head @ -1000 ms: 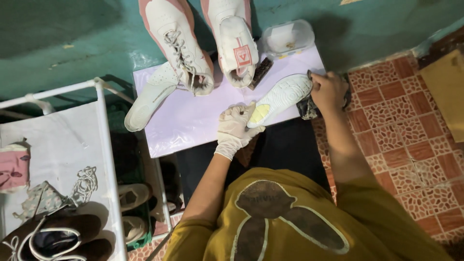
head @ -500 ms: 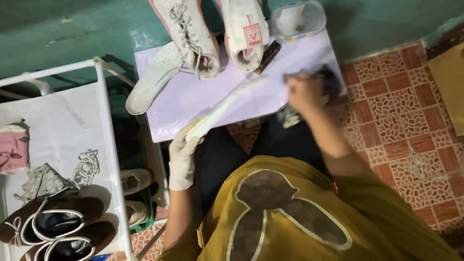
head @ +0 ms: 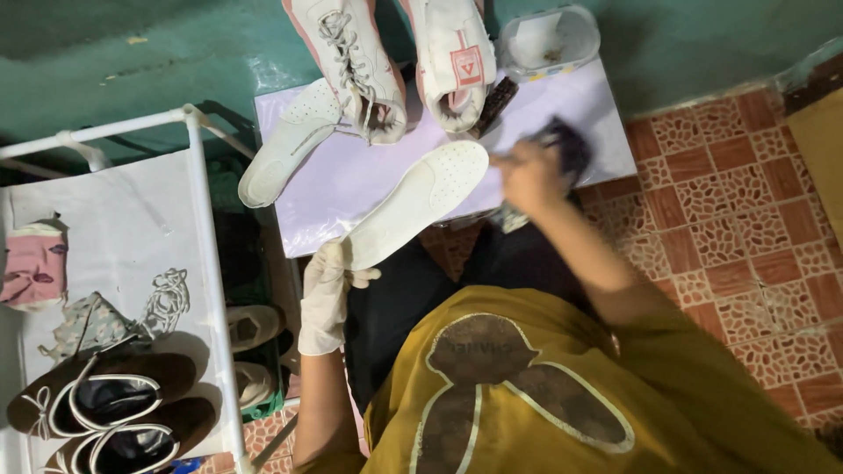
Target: The person scrubs a white shoe with a brush and then wipes it with a cloth. The person holds the shoe in their left hand while using the brush and cloth with their right hand.
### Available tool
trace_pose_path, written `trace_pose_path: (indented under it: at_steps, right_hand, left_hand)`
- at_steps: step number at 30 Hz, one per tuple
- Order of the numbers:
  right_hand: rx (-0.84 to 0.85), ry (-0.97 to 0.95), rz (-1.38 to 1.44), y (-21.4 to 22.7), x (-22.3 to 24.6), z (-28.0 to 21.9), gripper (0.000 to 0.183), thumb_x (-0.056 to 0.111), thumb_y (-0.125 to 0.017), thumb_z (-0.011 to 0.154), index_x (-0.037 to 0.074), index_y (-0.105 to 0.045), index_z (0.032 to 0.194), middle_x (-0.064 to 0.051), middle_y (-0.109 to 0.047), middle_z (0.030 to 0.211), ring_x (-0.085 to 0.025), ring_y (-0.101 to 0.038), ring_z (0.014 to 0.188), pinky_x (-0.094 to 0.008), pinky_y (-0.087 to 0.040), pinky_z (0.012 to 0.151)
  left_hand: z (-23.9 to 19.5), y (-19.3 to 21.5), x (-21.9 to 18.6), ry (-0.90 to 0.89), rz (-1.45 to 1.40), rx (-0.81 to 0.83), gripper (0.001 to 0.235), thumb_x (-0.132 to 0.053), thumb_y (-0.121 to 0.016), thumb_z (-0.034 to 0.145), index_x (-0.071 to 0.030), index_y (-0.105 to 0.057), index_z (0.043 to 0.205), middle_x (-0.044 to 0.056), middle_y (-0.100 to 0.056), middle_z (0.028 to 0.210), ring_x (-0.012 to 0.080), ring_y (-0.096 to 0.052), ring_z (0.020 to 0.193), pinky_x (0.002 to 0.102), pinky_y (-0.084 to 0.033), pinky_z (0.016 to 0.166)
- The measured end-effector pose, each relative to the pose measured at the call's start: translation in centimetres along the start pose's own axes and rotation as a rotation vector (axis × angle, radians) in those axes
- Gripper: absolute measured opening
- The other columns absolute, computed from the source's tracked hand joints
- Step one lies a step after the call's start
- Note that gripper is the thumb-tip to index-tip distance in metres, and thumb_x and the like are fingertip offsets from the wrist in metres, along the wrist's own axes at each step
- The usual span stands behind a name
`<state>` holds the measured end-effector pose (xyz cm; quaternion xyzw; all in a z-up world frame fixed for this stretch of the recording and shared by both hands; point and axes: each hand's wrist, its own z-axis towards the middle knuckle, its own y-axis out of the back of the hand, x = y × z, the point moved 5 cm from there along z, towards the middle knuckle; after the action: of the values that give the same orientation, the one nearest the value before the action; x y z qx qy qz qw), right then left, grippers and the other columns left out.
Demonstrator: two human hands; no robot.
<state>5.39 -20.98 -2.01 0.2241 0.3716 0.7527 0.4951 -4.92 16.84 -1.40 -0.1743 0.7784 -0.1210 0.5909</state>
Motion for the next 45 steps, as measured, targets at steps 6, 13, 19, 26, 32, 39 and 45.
trace_pose_path:
  at_steps: [6, 13, 19, 26, 32, 39, 45]
  right_hand:
    - [-0.030, -0.203, -0.274, 2.8, -10.3, -1.9, 0.019, 0.028, -0.078, 0.084, 0.042, -0.081, 0.097, -0.004, -0.061, 0.113, -0.034, -0.061, 0.103, -0.049, -0.044, 0.079]
    - [-0.068, -0.207, -0.310, 3.2, -10.5, -2.0, 0.024, 0.041, -0.077, 0.086, 0.043, -0.078, 0.110, 0.000, -0.064, 0.101, -0.028, -0.067, 0.091, -0.052, -0.048, 0.082]
    - [-0.103, -0.212, -0.290, 3.3, -10.9, -2.5, 0.024, 0.031, -0.078, 0.086, 0.038, -0.078, 0.109, 0.003, -0.057, 0.090, -0.023, -0.064, 0.084, -0.048, -0.048, 0.082]
    - [-0.077, -0.187, -0.268, 2.8, -14.4, -3.4, 0.022, 0.027, -0.079, 0.081, 0.033, -0.079, 0.102, 0.001, -0.059, 0.081, -0.024, -0.066, 0.069, -0.038, -0.054, 0.062]
    - [0.034, -0.238, -0.086, 5.1, -14.0, -0.5, 0.021, 0.024, -0.077, 0.089, 0.030, -0.081, 0.109, -0.001, -0.062, 0.083, -0.026, -0.070, 0.073, -0.037, -0.057, 0.061]
    - [0.069, -0.131, -0.086, 5.8, -6.2, 2.3, 0.017, 0.021, -0.081, 0.083, 0.022, -0.083, 0.100, -0.004, -0.063, 0.078, -0.028, -0.067, 0.062, -0.040, -0.053, 0.054]
    - [0.297, -0.262, -0.121, 2.8, -8.4, 1.8, 0.020, 0.031, -0.073, 0.091, 0.029, -0.082, 0.108, -0.001, -0.066, 0.084, -0.027, -0.071, 0.074, -0.045, -0.055, 0.062]
  left_hand:
    - [-0.3, -6.8, -2.3, 0.152, 0.213, -0.018, 0.056, -0.039, -0.063, 0.100, 0.008, -0.058, 0.128, 0.029, -0.074, 0.086, 0.0309, -0.078, 0.072, 0.030, -0.064, 0.054]
    - [3.2, -13.4, 2.8, 0.303, 0.259, 0.059, 0.075, -0.041, -0.069, 0.097, 0.001, -0.041, 0.152, 0.032, -0.070, 0.111, 0.0315, -0.077, 0.090, 0.031, -0.066, 0.071]
    - [6.7, -17.0, 2.5, 0.151, 1.091, 0.217, 0.080, -0.064, -0.071, 0.085, -0.027, -0.049, 0.152, 0.009, -0.068, 0.134, 0.0244, -0.062, 0.127, 0.038, -0.050, 0.110]
    - [6.8, -17.2, 1.1, -0.112, 1.517, 0.320, 0.116, -0.072, -0.084, 0.060, -0.036, -0.034, 0.158, 0.006, -0.043, 0.151, 0.0322, -0.037, 0.145, 0.045, -0.031, 0.117]
    - [8.9, -19.2, 2.6, -0.188, 1.536, 0.367, 0.107, -0.079, -0.078, 0.061, -0.044, -0.038, 0.154, 0.004, -0.045, 0.147, 0.0321, -0.038, 0.143, 0.046, -0.028, 0.114]
    - [9.9, -21.6, 3.4, -0.240, 1.533, 0.430, 0.108, -0.084, -0.069, 0.066, -0.052, -0.021, 0.158, -0.003, -0.041, 0.145, 0.0263, -0.039, 0.141, 0.047, -0.022, 0.120]
    - [10.0, -21.5, 3.1, -0.197, 1.497, 0.494, 0.098, -0.079, -0.066, 0.077, -0.048, -0.023, 0.160, -0.003, -0.038, 0.149, 0.0240, -0.033, 0.147, 0.044, -0.019, 0.123]
